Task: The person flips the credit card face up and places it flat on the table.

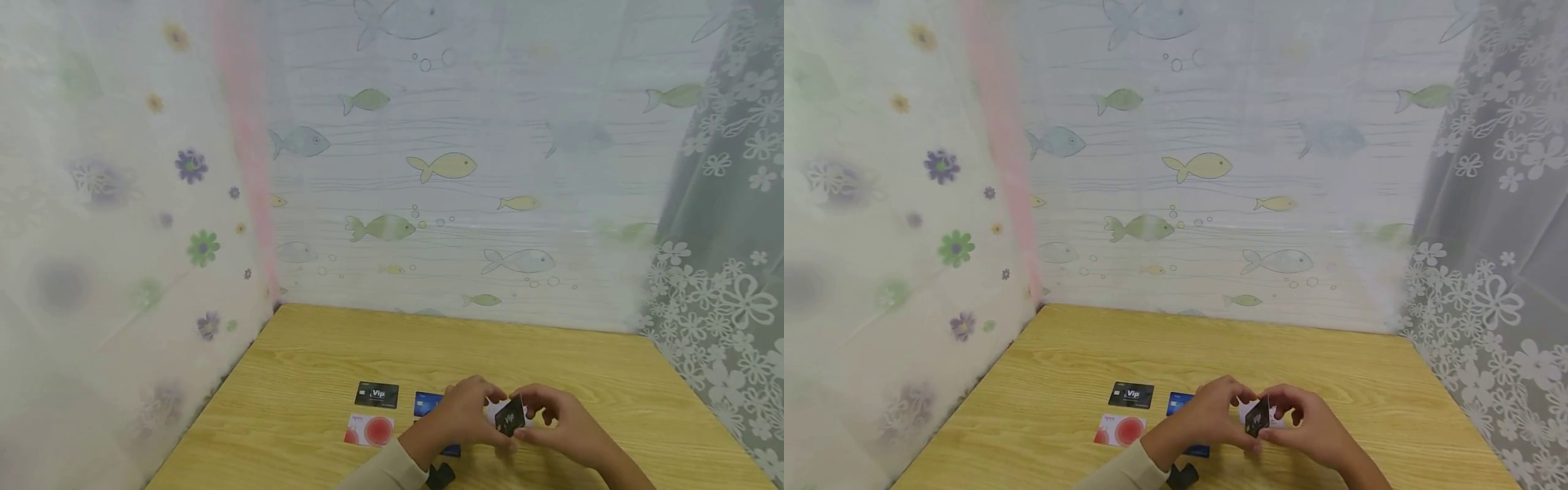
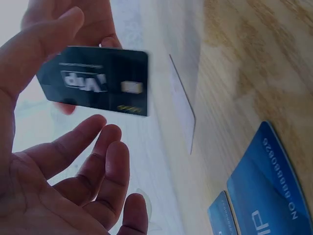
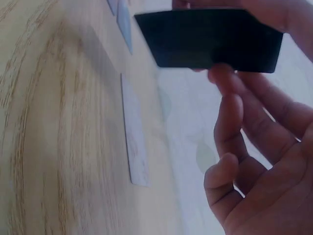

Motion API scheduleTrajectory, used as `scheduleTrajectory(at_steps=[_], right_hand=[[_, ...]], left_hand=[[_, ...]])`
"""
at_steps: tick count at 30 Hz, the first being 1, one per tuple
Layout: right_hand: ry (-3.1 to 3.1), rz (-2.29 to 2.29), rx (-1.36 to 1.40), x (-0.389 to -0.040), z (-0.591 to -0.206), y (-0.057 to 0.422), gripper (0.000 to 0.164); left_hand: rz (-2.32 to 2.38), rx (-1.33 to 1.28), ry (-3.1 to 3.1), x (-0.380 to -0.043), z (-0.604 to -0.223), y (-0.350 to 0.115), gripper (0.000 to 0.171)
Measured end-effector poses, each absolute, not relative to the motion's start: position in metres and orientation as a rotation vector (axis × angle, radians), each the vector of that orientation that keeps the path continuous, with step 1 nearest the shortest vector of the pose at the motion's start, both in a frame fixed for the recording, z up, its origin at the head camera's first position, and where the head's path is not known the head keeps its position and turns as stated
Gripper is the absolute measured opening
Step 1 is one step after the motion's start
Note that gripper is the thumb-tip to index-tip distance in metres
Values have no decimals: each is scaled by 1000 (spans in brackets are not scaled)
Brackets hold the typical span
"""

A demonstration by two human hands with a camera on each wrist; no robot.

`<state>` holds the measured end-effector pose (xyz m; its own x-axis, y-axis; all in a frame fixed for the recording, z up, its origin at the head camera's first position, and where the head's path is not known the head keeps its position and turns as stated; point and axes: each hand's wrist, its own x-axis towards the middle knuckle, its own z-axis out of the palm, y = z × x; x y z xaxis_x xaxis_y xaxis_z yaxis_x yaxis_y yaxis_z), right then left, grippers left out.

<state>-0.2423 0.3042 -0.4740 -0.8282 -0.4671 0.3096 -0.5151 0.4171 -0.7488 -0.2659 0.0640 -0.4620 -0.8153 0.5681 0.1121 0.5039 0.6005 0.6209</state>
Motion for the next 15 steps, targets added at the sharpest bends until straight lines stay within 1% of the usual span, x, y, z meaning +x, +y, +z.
scheduleTrajectory(at_steps=[6, 11, 15], right_hand=[[-2537, 1525, 899, -241, -473, 308, 40], [-2532, 1507, 904, -240, -473, 313, 39], [-2577, 1484, 847, -240, -475, 319, 37]], left_hand=[[1025, 892, 2732, -264, -462, 63, 46], [1007, 881, 2769, -265, -461, 62, 41], [950, 872, 2796, -266, -462, 62, 38]])
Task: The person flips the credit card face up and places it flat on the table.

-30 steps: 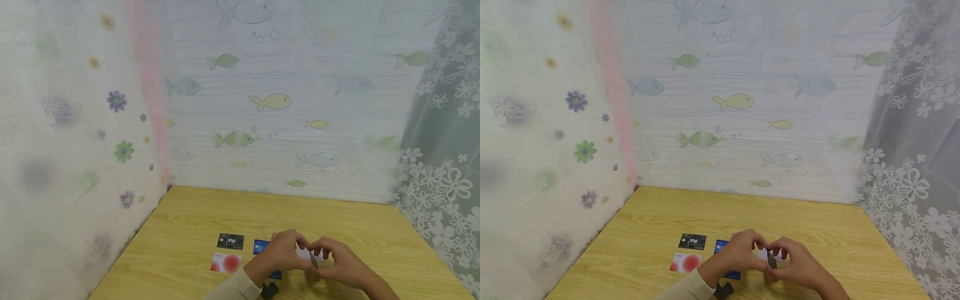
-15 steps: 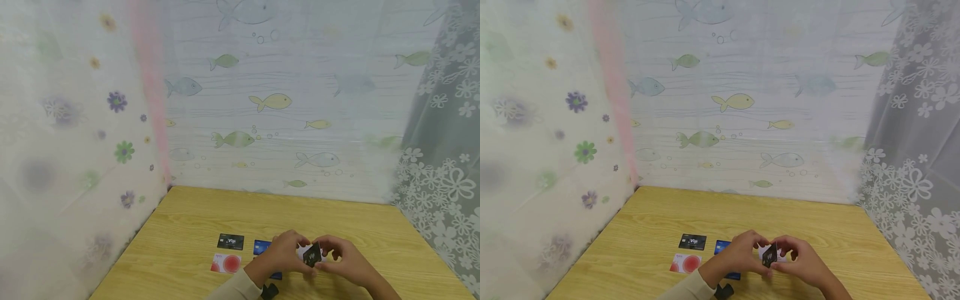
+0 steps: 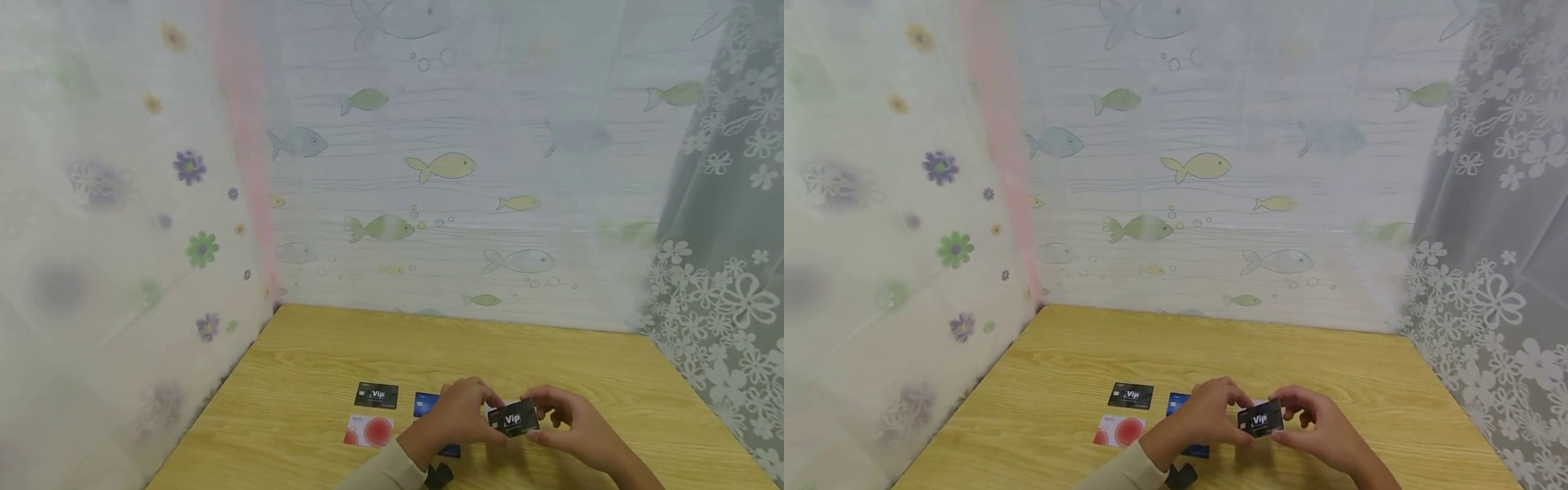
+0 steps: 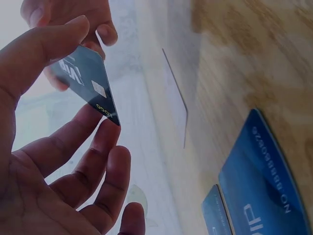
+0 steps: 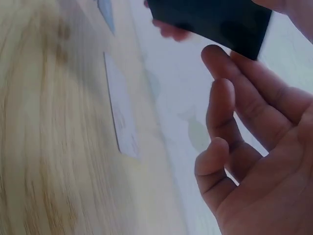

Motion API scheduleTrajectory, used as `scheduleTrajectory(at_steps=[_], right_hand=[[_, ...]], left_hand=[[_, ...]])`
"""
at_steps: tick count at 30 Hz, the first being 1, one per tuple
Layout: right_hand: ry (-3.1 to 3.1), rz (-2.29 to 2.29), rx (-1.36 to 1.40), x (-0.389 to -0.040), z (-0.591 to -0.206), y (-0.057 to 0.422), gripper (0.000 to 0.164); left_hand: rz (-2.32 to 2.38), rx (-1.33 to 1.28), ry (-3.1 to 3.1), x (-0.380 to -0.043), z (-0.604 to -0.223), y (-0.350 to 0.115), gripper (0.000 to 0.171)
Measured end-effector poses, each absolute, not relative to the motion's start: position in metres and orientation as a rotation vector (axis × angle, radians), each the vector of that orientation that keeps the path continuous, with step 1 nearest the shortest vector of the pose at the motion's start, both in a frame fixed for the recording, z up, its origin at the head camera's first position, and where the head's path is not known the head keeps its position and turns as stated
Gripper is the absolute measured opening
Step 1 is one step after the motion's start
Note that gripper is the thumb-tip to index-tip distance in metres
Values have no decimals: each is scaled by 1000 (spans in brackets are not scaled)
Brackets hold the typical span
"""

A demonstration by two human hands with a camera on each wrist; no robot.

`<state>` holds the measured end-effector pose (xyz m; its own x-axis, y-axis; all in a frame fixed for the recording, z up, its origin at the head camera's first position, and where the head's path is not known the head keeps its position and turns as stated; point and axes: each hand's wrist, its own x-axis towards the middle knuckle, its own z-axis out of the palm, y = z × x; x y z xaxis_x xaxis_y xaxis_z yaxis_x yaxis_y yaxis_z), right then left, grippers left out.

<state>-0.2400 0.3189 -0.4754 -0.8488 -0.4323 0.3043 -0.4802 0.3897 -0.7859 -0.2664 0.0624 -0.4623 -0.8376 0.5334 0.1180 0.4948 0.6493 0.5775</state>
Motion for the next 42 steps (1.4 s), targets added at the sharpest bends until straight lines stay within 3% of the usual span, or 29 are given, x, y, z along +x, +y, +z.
scheduleTrajectory(at_steps=[19, 30, 42], right_hand=[[-2853, 1408, 832, -240, -487, 344, 35], [-2909, 1144, 889, -243, -490, 341, 37], [-2972, 1187, 885, -244, -493, 341, 34]], left_hand=[[728, 816, 2811, -269, -479, 65, 39], [566, 776, 2841, -270, -478, 67, 41], [540, 761, 2858, -271, -485, 65, 34]])
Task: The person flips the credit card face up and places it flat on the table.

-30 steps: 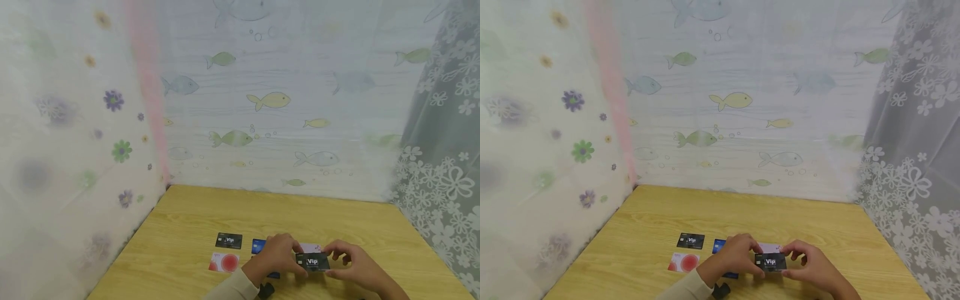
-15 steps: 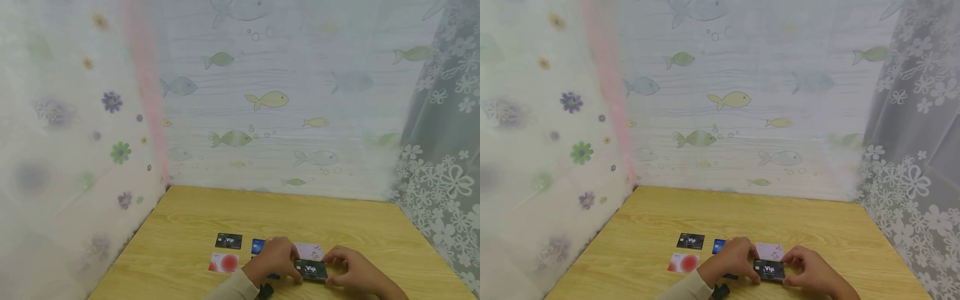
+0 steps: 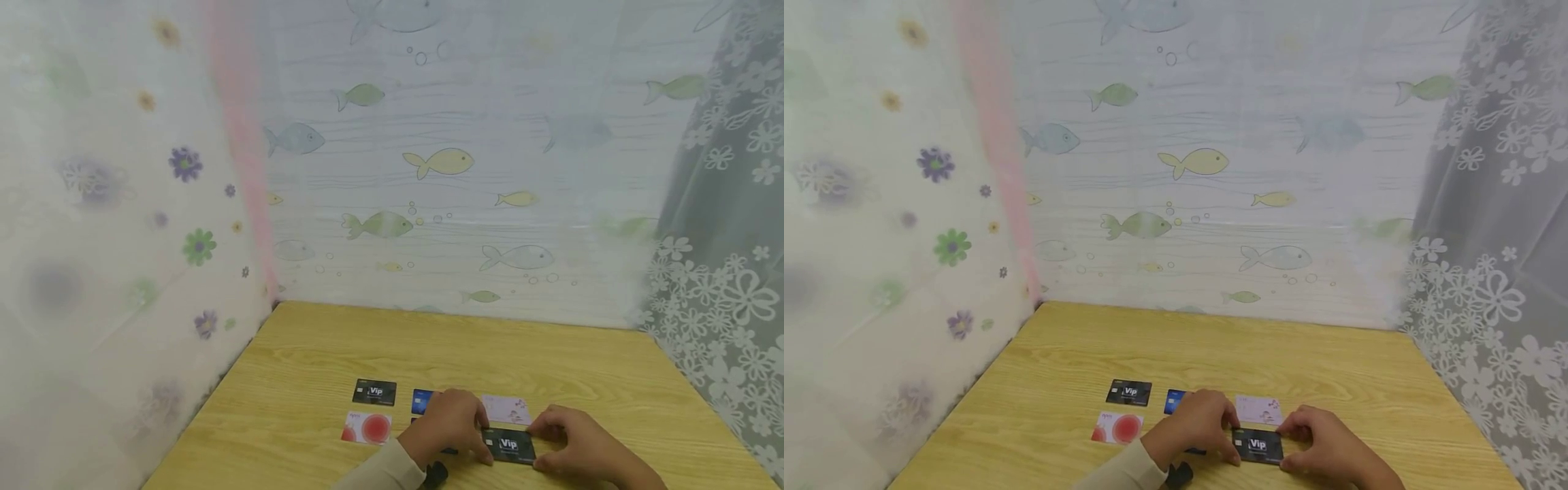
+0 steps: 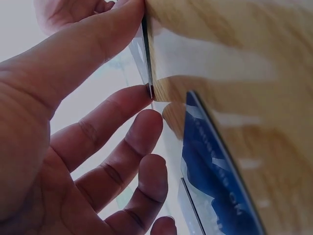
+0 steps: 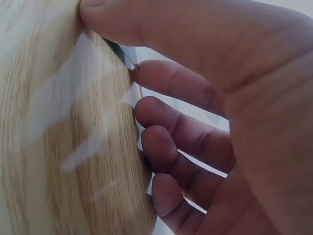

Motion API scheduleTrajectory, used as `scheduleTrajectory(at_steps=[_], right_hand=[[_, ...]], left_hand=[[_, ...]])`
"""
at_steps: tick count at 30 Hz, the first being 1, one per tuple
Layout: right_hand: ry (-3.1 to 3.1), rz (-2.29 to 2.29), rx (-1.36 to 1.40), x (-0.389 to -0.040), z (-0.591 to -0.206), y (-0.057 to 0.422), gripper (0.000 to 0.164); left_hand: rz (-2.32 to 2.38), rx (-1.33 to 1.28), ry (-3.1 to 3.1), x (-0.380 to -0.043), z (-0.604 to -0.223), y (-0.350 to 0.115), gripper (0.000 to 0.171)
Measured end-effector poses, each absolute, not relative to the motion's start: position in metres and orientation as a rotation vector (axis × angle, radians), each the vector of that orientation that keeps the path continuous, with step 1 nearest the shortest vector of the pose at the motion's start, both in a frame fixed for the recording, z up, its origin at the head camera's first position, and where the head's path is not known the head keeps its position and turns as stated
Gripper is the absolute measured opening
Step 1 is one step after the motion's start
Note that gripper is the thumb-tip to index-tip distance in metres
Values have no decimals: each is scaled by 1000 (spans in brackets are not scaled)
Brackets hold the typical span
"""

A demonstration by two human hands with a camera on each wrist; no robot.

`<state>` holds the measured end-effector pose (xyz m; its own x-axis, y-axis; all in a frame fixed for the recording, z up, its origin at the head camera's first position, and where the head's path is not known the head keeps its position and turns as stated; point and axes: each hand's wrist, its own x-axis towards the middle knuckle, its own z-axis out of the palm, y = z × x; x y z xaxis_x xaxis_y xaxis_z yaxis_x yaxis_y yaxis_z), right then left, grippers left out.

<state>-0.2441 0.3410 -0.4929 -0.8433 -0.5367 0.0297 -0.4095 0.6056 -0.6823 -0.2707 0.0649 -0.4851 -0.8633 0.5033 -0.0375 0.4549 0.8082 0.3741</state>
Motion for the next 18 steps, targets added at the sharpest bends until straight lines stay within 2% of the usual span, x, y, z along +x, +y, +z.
scheduleTrajectory(at_steps=[14, 18], right_hand=[[2650, -1010, -758, -240, -488, 349, 38], [2596, -1063, -737, -237, -487, 351, 40]], left_hand=[[520, 783, 2878, -266, -479, 70, 35], [506, 798, 2894, -263, -479, 67, 43]])
